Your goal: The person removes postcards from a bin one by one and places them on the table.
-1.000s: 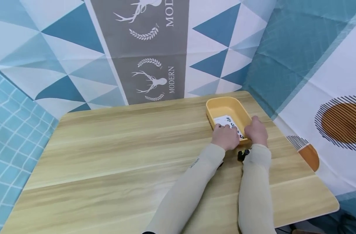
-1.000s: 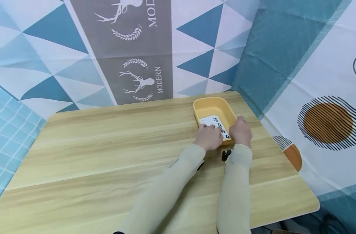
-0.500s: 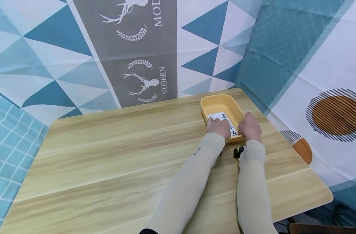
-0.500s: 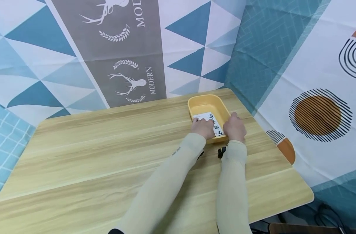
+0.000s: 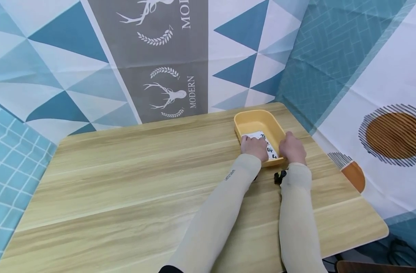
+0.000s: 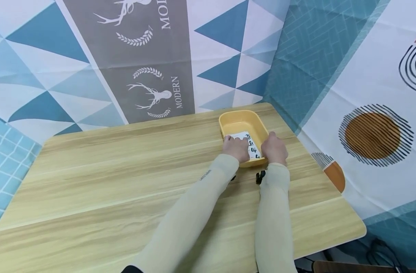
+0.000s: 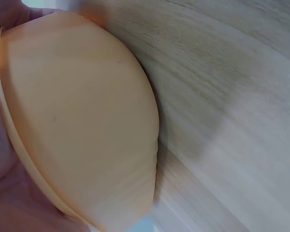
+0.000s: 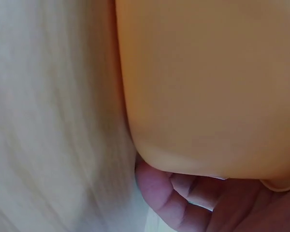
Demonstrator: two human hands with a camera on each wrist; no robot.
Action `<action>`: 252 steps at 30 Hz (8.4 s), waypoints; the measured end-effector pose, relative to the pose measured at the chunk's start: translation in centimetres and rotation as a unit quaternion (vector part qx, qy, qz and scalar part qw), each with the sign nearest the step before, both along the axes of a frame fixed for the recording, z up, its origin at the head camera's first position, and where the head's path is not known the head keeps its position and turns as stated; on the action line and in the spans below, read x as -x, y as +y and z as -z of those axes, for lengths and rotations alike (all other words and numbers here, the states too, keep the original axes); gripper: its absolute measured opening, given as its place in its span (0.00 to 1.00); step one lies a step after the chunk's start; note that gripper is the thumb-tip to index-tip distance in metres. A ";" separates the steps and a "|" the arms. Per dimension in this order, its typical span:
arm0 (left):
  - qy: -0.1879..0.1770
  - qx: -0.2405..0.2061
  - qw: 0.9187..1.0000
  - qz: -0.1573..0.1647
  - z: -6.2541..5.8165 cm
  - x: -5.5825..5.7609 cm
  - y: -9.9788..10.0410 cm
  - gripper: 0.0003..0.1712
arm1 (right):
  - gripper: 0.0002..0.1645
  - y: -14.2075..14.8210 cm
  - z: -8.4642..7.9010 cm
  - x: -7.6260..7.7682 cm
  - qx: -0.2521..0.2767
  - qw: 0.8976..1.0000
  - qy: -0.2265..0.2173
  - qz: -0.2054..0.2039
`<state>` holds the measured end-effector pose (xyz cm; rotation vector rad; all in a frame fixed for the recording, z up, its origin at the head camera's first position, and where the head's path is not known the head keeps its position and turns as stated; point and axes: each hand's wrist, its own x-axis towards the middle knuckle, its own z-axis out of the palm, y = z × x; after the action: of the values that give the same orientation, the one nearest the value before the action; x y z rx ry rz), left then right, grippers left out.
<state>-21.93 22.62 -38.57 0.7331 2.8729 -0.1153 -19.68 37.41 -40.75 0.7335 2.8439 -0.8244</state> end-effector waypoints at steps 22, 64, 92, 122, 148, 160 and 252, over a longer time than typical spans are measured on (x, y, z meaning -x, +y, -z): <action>0.111 -0.162 0.975 0.099 3.0 0.4 -2.1 0.14 | 0.30 -0.2 -0.1 -0.4 0.021 1.000 0.022 -0.007; -0.047 -0.562 0.803 -0.194 -0.2 -0.1 -13.3 0.17 | 0.32 0.0 -0.3 0.2 0.026 1.000 0.005 0.007; -0.036 -0.407 0.900 -0.150 3.3 1.2 -14.7 0.24 | 0.32 -0.7 -0.4 0.3 0.044 0.999 0.007 0.021; -0.010 -0.236 0.959 -0.159 3.0 0.3 -14.3 0.20 | 0.33 -0.7 0.1 0.6 0.036 0.999 0.014 0.026; -0.008 -0.144 0.979 -0.145 4.0 -1.2 -13.2 0.18 | 0.37 0.5 1.0 -2.5 0.059 0.998 -0.020 0.016; -0.002 -0.142 0.978 -0.154 3.5 -1.4 -13.0 0.22 | 0.36 0.7 0.0 -2.9 0.023 1.000 -0.008 -0.005; 0.014 -0.128 0.991 0.032 -0.1 -1.7 -1.4 0.10 | 0.33 -0.5 -1.1 -1.5 0.033 0.999 0.007 -0.020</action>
<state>-20.25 21.18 -38.45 0.8762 2.9244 0.2420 -18.20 36.93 -39.70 0.6623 2.8192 -0.9159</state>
